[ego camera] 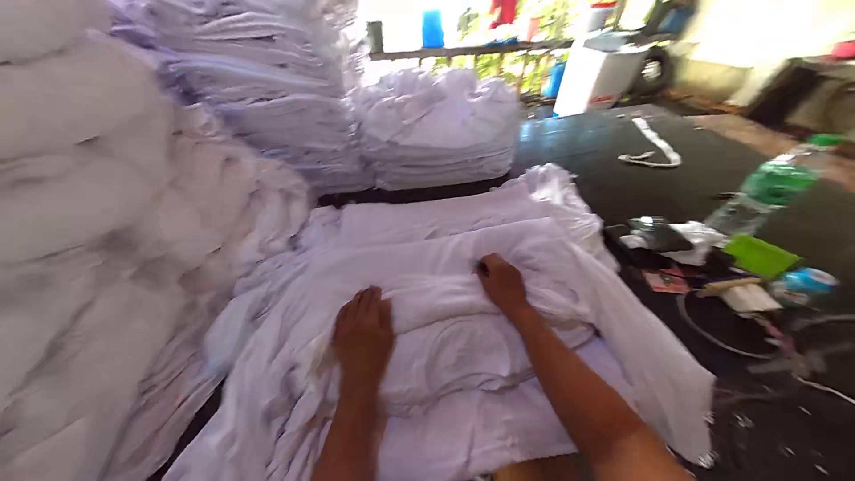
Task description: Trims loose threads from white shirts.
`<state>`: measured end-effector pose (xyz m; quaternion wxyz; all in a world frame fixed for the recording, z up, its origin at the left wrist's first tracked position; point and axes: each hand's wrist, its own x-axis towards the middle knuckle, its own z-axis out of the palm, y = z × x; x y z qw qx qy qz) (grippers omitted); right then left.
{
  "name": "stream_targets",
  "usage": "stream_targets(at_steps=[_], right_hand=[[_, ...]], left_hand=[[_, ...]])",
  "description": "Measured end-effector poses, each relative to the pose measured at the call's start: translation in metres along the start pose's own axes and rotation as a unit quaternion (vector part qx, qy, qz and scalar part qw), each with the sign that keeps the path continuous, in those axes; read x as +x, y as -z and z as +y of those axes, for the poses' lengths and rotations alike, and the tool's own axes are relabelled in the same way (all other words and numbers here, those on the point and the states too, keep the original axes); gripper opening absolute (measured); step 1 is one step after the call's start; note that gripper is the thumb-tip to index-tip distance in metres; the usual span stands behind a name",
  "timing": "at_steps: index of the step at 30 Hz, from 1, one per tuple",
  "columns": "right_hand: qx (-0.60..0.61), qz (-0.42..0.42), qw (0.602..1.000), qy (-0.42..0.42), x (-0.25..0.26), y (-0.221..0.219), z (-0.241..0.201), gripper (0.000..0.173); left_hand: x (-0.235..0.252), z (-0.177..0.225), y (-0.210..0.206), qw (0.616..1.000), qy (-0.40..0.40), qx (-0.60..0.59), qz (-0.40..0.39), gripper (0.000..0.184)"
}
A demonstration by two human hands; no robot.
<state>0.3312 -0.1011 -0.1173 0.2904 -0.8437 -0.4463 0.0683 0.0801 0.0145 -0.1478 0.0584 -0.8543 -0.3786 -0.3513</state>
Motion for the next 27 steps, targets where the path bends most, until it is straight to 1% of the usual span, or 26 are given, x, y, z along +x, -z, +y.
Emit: stream_targets(at_steps=[4, 8, 15, 20, 27], right_hand=[[0.021, 0.007, 1.000, -0.002, -0.004, 0.008, -0.004, 0.031], [0.033, -0.016, 0.999, 0.004, -0.005, 0.014, -0.005, 0.028], [0.033, -0.024, 0.999, 0.000, -0.004, 0.014, -0.008, 0.027], [0.030, -0.019, 0.999, -0.005, -0.004, 0.012, -0.009, 0.027], [0.020, -0.018, 1.000, -0.012, -0.004, 0.011, -0.011, 0.029]], left_hand=[[0.000, 0.006, 0.014, 1.000, -0.014, -0.025, -0.003, 0.047], [-0.004, -0.005, 0.008, 0.999, -0.026, -0.032, -0.005, 0.045], [-0.008, -0.014, 0.000, 0.998, -0.040, -0.043, 0.035, 0.042], [-0.011, -0.016, -0.006, 0.997, -0.030, -0.041, 0.053, 0.042], [-0.011, -0.009, -0.002, 0.997, -0.004, -0.047, 0.056, 0.045]])
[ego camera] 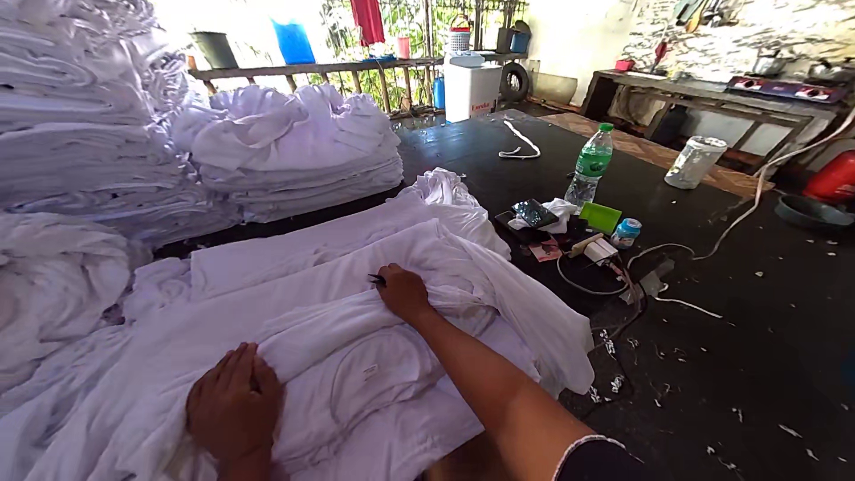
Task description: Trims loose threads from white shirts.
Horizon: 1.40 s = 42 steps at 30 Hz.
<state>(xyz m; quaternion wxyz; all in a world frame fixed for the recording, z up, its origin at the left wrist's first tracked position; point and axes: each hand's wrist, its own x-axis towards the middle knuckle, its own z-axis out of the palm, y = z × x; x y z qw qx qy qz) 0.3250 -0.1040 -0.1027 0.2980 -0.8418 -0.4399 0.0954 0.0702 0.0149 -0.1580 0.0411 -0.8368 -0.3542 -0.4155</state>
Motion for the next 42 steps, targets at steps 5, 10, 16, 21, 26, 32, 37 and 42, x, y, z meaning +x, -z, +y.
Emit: stream_targets(at_steps=[5, 10, 16, 21, 26, 32, 37, 42], right_hand=[[0.004, 0.018, 1.000, -0.008, 0.004, -0.016, 0.008, 0.024], [-0.035, 0.035, 0.999, 0.019, 0.001, -0.013, 0.012, 0.028], [-0.070, 0.035, 0.997, 0.027, 0.002, -0.013, 0.012, 0.033], [-0.076, 0.043, 0.996, 0.021, 0.007, -0.012, 0.011, 0.035], [-0.090, 0.040, 0.995, 0.011, 0.008, -0.011, 0.011, 0.038], [-0.093, 0.052, 0.994, 0.002, 0.009, -0.011, 0.011, 0.035], [-0.103, 0.050, 0.993, 0.000, 0.009, -0.010, 0.008, 0.036], [-0.121, 0.055, 0.991, 0.019, 0.011, -0.011, 0.012, 0.038]], left_hand=[[-0.001, 0.003, 0.006, 1.000, 0.004, 0.005, -0.004, 0.042], [-0.007, 0.008, 0.009, 0.997, 0.021, -0.003, -0.070, 0.044], [-0.051, 0.036, 0.025, 0.982, 0.035, -0.035, -0.181, 0.063], [-0.108, 0.079, 0.065, 0.955, 0.061, -0.073, -0.282, 0.071], [-0.210, 0.119, 0.068, 0.989, 0.009, -0.097, -0.109, 0.052], [-0.277, 0.134, 0.067, 0.833, -0.032, -0.288, -0.471, 0.036], [-0.269, 0.145, 0.059, 0.649, -0.034, -0.276, -0.708, 0.050], [-0.275, 0.159, 0.058, 0.580, 0.001, -0.300, -0.757, 0.069]])
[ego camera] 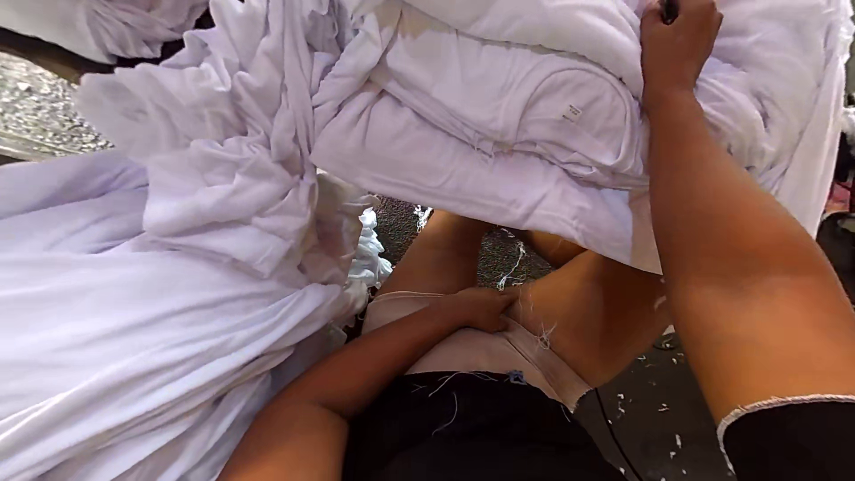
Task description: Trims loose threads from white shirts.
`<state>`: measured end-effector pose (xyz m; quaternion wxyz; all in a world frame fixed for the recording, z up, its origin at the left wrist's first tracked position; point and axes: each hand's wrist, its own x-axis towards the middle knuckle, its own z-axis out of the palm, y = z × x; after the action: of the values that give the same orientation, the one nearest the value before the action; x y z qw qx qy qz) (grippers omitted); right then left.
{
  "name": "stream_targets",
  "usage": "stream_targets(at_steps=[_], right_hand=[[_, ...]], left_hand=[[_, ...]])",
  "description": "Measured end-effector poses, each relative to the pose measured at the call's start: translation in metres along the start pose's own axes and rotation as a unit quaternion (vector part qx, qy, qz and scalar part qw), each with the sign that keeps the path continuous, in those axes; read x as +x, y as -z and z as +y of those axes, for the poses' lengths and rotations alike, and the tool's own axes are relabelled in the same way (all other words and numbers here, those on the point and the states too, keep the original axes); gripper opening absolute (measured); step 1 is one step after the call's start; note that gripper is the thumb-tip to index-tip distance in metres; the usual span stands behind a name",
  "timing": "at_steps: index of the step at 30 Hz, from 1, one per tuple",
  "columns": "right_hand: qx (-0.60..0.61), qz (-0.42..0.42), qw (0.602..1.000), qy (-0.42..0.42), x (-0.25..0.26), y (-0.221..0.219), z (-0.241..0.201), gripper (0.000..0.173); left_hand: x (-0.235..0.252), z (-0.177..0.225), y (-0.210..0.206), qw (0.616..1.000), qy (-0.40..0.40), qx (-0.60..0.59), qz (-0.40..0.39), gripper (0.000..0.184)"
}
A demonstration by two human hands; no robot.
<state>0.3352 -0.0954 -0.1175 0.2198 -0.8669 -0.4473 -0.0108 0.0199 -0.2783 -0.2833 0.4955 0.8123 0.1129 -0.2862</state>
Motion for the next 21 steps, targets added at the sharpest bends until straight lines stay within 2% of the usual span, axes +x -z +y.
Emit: stream_targets(at_steps=[5, 12, 15, 18, 21], right_hand=[[-0.021, -0.009, 1.000, -0.003, -0.001, 0.003, -0.002, 0.040], [-0.050, -0.009, 0.999, 0.003, -0.003, 0.005, -0.007, 0.041], [-0.060, 0.002, 0.998, 0.012, -0.003, 0.003, -0.005, 0.041], [-0.070, -0.007, 0.997, 0.043, 0.001, 0.003, -0.001, 0.044], [-0.087, -0.054, 0.992, 0.074, 0.001, 0.007, 0.000, 0.046]], left_hand=[[0.008, 0.000, -0.006, 0.998, 0.055, -0.018, -0.020, 0.086], [0.014, -0.003, -0.004, 0.998, 0.035, -0.057, -0.014, 0.073], [0.007, 0.001, 0.008, 0.985, 0.047, -0.161, 0.039, 0.071], [0.011, 0.000, 0.020, 0.924, 0.077, -0.341, 0.156, 0.064], [0.016, 0.008, 0.036, 0.801, 0.090, -0.531, 0.260, 0.052]])
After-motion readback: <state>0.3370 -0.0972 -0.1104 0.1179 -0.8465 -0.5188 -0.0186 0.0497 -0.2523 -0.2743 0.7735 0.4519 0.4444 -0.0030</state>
